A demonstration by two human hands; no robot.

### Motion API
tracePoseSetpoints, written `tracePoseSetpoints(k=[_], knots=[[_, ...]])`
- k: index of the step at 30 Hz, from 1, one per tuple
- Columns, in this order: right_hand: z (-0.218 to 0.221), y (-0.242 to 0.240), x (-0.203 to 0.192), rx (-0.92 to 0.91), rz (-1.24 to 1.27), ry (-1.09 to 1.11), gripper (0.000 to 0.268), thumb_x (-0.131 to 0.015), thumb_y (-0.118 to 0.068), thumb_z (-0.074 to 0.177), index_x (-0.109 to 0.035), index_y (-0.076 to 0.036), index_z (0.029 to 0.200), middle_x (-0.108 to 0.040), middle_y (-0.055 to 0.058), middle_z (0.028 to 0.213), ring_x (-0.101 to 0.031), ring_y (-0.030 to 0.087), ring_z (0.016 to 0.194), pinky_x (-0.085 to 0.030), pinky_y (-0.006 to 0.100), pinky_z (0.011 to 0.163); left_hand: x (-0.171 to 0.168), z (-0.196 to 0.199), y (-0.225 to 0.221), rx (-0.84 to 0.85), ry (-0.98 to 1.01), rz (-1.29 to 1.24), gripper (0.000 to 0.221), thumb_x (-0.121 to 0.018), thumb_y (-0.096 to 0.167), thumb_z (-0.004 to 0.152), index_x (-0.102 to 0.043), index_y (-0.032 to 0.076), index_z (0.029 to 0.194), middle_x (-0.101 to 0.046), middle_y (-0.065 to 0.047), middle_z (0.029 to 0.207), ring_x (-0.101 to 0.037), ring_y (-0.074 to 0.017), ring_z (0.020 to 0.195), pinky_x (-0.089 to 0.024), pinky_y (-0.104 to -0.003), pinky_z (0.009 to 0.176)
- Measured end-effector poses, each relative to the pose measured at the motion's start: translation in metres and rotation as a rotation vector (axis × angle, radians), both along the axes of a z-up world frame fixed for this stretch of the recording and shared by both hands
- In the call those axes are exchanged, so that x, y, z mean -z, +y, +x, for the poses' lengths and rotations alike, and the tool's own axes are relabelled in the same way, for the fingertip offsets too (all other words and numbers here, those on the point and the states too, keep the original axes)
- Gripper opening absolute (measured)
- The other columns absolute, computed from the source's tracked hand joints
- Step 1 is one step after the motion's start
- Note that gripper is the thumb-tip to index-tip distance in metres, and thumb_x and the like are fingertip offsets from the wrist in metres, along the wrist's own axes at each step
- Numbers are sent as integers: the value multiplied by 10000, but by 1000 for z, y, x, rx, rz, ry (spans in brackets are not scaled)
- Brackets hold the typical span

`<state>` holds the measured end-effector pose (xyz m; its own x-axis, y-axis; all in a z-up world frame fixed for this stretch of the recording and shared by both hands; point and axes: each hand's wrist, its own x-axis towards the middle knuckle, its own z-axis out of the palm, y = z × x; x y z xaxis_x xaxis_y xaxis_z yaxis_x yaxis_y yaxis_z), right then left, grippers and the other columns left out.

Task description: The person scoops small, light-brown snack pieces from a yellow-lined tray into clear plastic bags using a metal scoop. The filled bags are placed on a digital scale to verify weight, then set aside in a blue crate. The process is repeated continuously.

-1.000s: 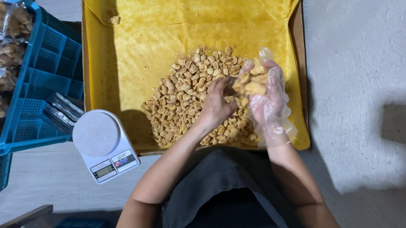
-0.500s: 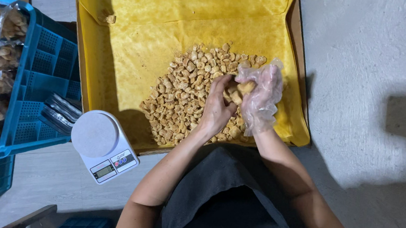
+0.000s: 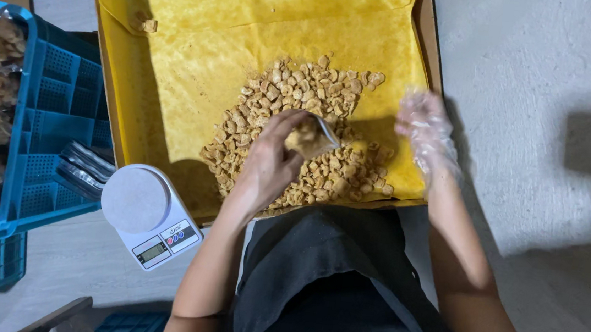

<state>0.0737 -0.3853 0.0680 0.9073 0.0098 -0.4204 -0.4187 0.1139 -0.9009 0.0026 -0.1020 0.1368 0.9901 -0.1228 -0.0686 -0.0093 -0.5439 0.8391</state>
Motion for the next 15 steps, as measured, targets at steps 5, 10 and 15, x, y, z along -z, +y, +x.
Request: tracePoseSetpoints(k=[5,10,15], knots=[[-32,-18,76,-574,-677,171,503,-722,-273,836,-496,-172,1274,-525,88,1261,-581,264,1102,-527,430,917,-17,4,34,55,-268,283,628,-647,-110,744,-628,-27,1366,-564,-190,1417,-677,-366,1117,-600,-410,906],[-48,14,97,-848,-905,191,634,-723,-284,847,-405,-169,1383,-429,161,1357,-529,354,1176,-500,483,970,-42,-16,54,-222,265,48,628,-517,-129,817,-486,4,1430,-439,-164,1521,-702,-215,678,-635,-291,536],[-61,77,100,-1097,-1077,236,766,-725,-295,858,-315,-166,1493,-332,235,1454,-477,444,1250,-473,536,1024,-46,-24,61,-264,274,-16,628,-517,-125,802,-489,-11,1419,-431,-175,1532,-705,-190,663,-648,-285,558]])
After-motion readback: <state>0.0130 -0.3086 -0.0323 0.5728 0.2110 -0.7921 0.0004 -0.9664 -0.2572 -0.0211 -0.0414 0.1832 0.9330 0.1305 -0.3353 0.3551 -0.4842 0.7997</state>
